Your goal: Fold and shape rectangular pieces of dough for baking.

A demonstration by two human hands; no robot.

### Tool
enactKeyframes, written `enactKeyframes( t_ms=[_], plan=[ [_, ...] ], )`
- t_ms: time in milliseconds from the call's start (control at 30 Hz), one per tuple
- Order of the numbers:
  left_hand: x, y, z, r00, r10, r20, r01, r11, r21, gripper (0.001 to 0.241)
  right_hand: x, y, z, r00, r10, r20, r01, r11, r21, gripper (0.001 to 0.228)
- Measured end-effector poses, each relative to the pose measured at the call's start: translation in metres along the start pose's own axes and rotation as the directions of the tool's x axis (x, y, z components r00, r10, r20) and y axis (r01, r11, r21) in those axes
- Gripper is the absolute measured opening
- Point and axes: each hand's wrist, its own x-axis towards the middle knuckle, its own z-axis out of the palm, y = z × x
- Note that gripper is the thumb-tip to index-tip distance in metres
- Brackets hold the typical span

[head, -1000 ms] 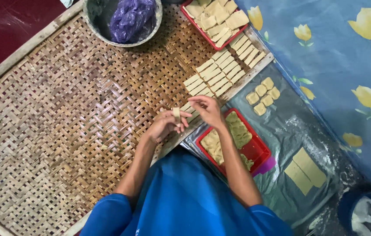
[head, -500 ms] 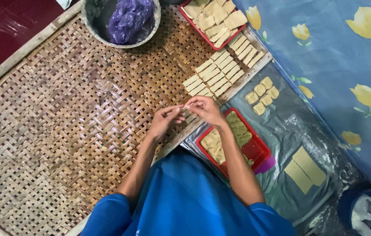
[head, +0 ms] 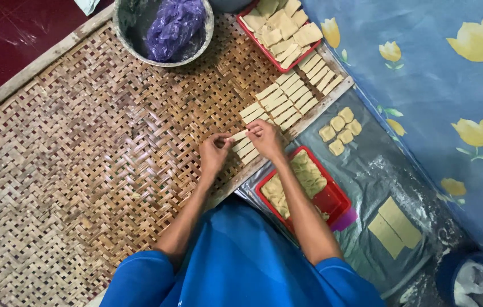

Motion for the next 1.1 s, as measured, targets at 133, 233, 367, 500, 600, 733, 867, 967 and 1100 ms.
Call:
enactKeyframes(
  t_ms=[133,233,367,500,600,733,867,967,1100],
  plan=[
    [-0.005,0.007,0.003,0.997,0.062,-0.039,-0.055,0.987,0.154,0.018,0.01,0.027,0.023,0.997,-0.003,-0.082,0.0,0.999,-0.035,0.017],
    [-0.006,0.01,0.003,0.996,0.06,-0.059,-0.05,0.986,0.156,0.016,0.011,0.038,0.033,0.97,-0.15,-0.19,0.107,0.97,-0.219,0.014],
    [-0.011,0.014,0.001,0.995,0.081,-0.065,-0.071,0.987,0.144,0.017,-0.027,0.017,0.02,0.936,-0.141,-0.323,0.11,0.988,-0.112,0.016],
    [-0.01,0.011,0.003,0.992,0.107,-0.07,-0.094,0.98,0.175,0.021,-0.098,-0.001,-0.001,0.911,-0.026,-0.411,0.1,0.982,0.158,0.023],
    [-0.011,0.022,0.001,0.98,0.194,-0.046,-0.165,0.92,0.357,0.022,-0.158,0.003,-0.009,0.892,0.033,-0.45,0.028,0.991,0.13,0.022],
    [-0.002,0.047,0.005,0.938,0.348,0.0,-0.317,0.856,0.408,0.026,-0.225,0.024,-0.001,0.865,0.201,-0.46,-0.143,0.977,0.159,0.023],
    [0.009,0.035,0.016,0.885,0.453,0.109,-0.449,0.766,0.46,0.026,-0.26,0.019,0.011,0.786,0.403,-0.468,-0.316,0.914,0.256,0.019],
    [0.013,0.037,0.017,0.862,0.489,0.131,-0.49,0.741,0.459,0.024,-0.266,0.019,0.014,0.752,0.447,-0.484,-0.346,0.893,0.287,0.018],
    [0.01,0.039,0.02,0.855,0.505,0.116,-0.49,0.713,0.502,0.023,-0.276,0.028,0.015,0.748,0.445,-0.492,-0.336,0.894,0.297,0.017]
  ],
)
